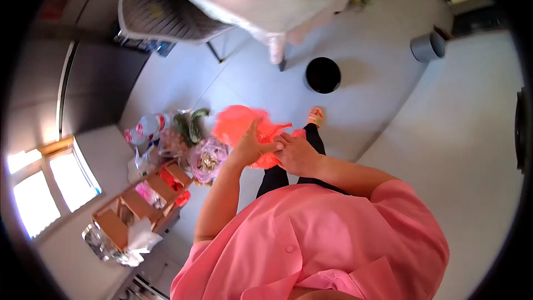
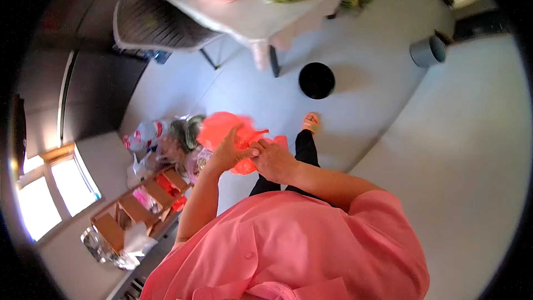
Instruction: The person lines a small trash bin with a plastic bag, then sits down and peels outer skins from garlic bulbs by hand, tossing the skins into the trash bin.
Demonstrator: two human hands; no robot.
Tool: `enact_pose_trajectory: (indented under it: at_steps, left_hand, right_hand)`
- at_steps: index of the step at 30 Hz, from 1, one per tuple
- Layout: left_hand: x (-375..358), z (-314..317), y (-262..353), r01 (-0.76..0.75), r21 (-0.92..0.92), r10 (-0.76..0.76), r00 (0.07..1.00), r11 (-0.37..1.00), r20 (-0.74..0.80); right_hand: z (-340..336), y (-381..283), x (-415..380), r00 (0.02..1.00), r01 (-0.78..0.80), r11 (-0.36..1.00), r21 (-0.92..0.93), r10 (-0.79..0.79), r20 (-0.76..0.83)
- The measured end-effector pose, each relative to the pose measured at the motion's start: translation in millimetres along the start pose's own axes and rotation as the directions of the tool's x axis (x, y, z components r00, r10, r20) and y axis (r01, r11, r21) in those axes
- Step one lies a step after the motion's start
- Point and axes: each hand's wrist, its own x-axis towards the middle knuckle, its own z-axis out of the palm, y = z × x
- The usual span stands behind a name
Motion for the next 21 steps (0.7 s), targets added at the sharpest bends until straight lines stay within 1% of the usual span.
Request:
enact_pose_trajectory:
  at_steps: [1, 2, 3, 4, 5, 6, 7, 8, 9, 10, 11, 12, 13, 14, 15, 16, 17, 18, 19, 20, 21]
  left_hand:
    - [29, 10, -10, 0.17, -0.268, -0.114, 0.97, 0.948, 0.213]
    - [54, 29, -29, 0.208, -0.169, -0.163, 0.956, 0.963, 0.244]
    - [75, 44, -41, 0.237, -0.068, -0.212, 0.941, 0.969, 0.264]
    - [86, 51, -32, 0.238, -0.047, -0.216, 0.934, 0.97, 0.283]
    - [95, 58, -25, 0.097, 0.231, -0.146, 0.967, 0.968, 0.207]
    - [102, 64, -19, -0.036, 0.492, -0.047, 0.987, 0.87, 0.155]
    - [113, 70, -23, 0.023, 0.322, -0.041, 0.998, 0.946, 0.047]
    - [126, 72, -17, 0.121, 0.354, -0.121, 0.992, 0.927, -0.022]
    - [141, 73, -9, 0.217, 0.381, -0.195, 0.976, 0.899, -0.095]
    - [155, 79, -3, 0.225, 0.362, -0.184, 0.972, 0.905, -0.145]
    - [172, 86, 2, 0.232, 0.344, -0.172, 0.965, 0.91, -0.196]
    - [198, 96, 8, 0.182, 0.345, -0.113, 0.971, 0.921, -0.21]
    - [221, 108, 18, 0.131, 0.344, -0.056, 0.974, 0.93, -0.219]
    - [229, 116, 63, 0.028, 0.238, 0.036, 0.964, 0.971, -0.262]
    - [222, 123, 127, -0.086, 0.131, 0.123, 0.942, 0.988, -0.312]
    - [213, 129, 175, -0.268, -0.028, 0.247, 0.92, 0.963, -0.305]
    - [203, 134, 215, -0.433, -0.188, 0.362, 0.876, 0.882, -0.317]
    - [189, 139, 250, -0.66, 0.002, 0.614, 0.697, 0.751, -0.37]
    - [180, 145, 270, -0.818, 0.194, 0.814, 0.452, 0.541, -0.364]
    - [192, 160, 249, -0.81, 0.293, 0.858, 0.442, 0.508, -0.262]
    - [204, 175, 229, -0.804, 0.384, 0.891, 0.427, 0.453, -0.155]
  right_hand:
    - [-5, 20, -10, 0.999, -0.03, 1.0, 0.005, 0.03, -0.022]
    - [-11, 40, -25, 0.993, -0.115, 0.98, 0.163, 0.111, 0.032]
    - [-16, 60, -40, 0.98, -0.195, 0.93, 0.313, 0.175, 0.093]
    - [-20, 78, -57, 0.928, -0.366, 0.881, 0.301, 0.321, 0.188]
    - [-15, 102, -78, 0.887, -0.46, 0.821, 0.339, 0.442, 0.134]
    - [-15, 127, -100, 0.828, -0.542, 0.75, 0.379, 0.554, 0.087]
    - [-32, 148, -117, 0.723, -0.691, 0.673, 0.263, 0.65, 0.236]
    - [-48, 170, -133, 0.583, -0.803, 0.583, 0.124, 0.726, 0.364]
    - [-37, 200, -157, 0.524, -0.819, 0.573, -0.01, 0.757, 0.39]
    - [-19, 232, -184, 0.462, -0.819, 0.554, -0.146, 0.789, 0.405]
    - [-11, 260, -204, 0.483, -0.798, 0.576, -0.178, 0.787, 0.383]
    - [-6, 290, -223, 0.505, -0.775, 0.596, -0.208, 0.783, 0.362]
    - [-10, 319, -248, 0.631, -0.734, 0.659, -0.166, 0.752, 0.191]
    - [-47, 329, -239, 0.448, -0.894, 0.448, 0.004, 0.894, -0.001]
    - [-89, 337, -228, 0.225, -0.927, 0.27, 0.26, 0.955, -0.192]
    - [-152, 311, -212, -0.075, -0.661, 0.166, 0.732, 0.956, -0.284]
    - [-186, 296, -216, -0.176, -0.424, 0.328, 0.844, 0.885, -0.432]
    - [-205, 283, -223, -0.228, -0.248, 0.583, 0.774, 0.741, -0.632]
    - [-225, 259, -225, -0.241, -0.304, 0.748, 0.589, 0.538, -0.808]
    - [-210, 257, -236, -0.217, -0.266, 0.762, 0.591, 0.55, -0.807]
    - [-181, 261, -245, -0.19, -0.229, 0.771, 0.595, 0.564, -0.804]
